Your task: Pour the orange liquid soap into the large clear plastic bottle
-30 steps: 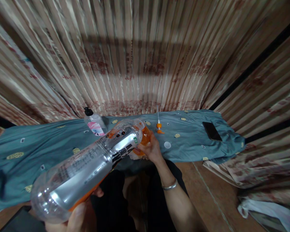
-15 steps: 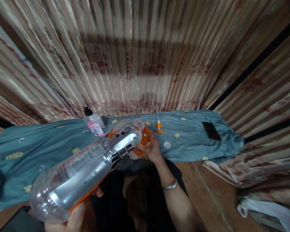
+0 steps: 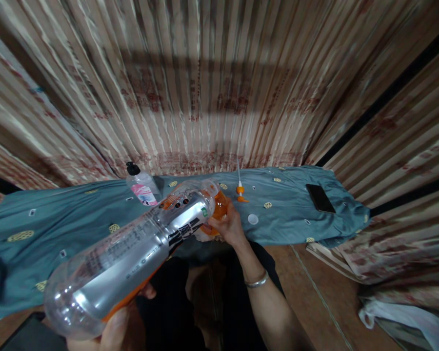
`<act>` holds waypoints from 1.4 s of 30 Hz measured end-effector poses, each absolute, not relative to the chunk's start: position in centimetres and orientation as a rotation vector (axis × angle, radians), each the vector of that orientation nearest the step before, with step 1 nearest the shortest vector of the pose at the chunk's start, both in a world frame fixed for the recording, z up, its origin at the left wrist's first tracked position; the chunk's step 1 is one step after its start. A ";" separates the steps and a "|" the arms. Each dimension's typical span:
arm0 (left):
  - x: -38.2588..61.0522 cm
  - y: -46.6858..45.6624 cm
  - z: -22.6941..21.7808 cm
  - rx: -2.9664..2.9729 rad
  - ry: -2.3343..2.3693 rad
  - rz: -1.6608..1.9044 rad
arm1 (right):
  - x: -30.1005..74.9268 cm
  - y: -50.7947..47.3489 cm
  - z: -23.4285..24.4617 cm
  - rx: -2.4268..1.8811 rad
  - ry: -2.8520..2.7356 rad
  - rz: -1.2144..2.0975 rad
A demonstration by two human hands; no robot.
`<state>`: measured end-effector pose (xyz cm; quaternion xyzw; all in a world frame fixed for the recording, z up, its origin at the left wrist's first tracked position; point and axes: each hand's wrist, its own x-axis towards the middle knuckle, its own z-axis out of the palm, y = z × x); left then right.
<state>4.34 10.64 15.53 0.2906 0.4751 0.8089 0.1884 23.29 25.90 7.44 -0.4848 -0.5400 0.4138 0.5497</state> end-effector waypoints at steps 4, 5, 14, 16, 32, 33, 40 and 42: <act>4.3 10.8 15.4 0.815 1.339 2.296 | 23.4 25.8 7.9 -1.136 -1.292 0.985; 4.2 10.8 15.2 0.813 1.347 2.295 | 23.4 25.8 8.0 -1.126 -1.288 0.990; 4.3 10.5 15.4 0.831 1.330 2.281 | 23.3 26.0 7.4 -1.141 -1.259 0.979; 4.3 10.5 15.3 0.824 1.332 2.281 | 23.3 26.0 7.4 -1.153 -1.261 0.980; 3.8 10.5 14.4 0.803 1.357 2.280 | 23.3 25.9 7.8 -1.162 -1.251 0.980; 3.9 10.5 14.5 0.799 1.357 2.275 | 23.3 25.9 7.9 -1.161 -1.243 0.985; 4.3 10.4 14.8 0.786 1.354 2.259 | 23.4 25.8 8.1 -1.144 -1.253 1.008; 4.1 10.4 14.6 0.789 1.369 2.259 | 23.5 25.8 8.1 -1.144 -1.279 1.002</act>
